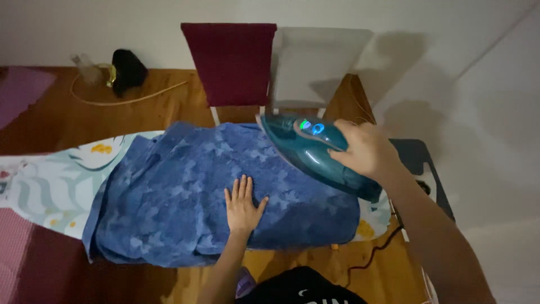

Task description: Ironing a blue patterned garment on an ironing board.

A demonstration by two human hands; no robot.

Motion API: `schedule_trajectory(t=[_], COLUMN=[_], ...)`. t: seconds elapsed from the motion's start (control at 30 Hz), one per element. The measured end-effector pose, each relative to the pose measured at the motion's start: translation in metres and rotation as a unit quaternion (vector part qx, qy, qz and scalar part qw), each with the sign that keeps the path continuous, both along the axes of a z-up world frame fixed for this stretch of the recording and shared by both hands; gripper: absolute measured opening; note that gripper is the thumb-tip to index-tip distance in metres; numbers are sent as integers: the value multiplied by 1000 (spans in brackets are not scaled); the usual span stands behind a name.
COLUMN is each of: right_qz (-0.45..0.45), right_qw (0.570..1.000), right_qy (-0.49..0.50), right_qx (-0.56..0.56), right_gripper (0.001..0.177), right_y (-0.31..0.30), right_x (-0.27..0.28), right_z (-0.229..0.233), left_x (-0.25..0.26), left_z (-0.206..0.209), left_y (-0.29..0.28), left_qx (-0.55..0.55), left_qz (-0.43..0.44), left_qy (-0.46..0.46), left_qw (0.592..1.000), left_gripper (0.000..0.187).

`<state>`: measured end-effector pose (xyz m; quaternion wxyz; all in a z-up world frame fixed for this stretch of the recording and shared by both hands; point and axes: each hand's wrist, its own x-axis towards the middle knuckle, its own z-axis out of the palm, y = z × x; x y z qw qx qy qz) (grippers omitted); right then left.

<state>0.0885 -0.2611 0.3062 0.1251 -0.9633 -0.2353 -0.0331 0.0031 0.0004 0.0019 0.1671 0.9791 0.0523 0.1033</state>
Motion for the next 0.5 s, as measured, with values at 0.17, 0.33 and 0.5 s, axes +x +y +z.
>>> schedule_trajectory(t=[0.17,0.33,0.5], right_qz=[55,15,27], right_qw=[983,960,969], right_qy=[107,163,156], right_qx=[-141,-228,-191], right_gripper=[43,44,45], right_y=[29,23,3], right_x=[27,36,35], right_z=[-23,-43,-43], left_x=[-2,-3,-1], left_z=[0,-1,-4], left_y=[1,2,1], left_qx=[-42,-64,-46], left_qz=[17,15,16], left_qy=[-11,-42,-65], left_qw=[999,997,997], left_gripper=[91,98,98])
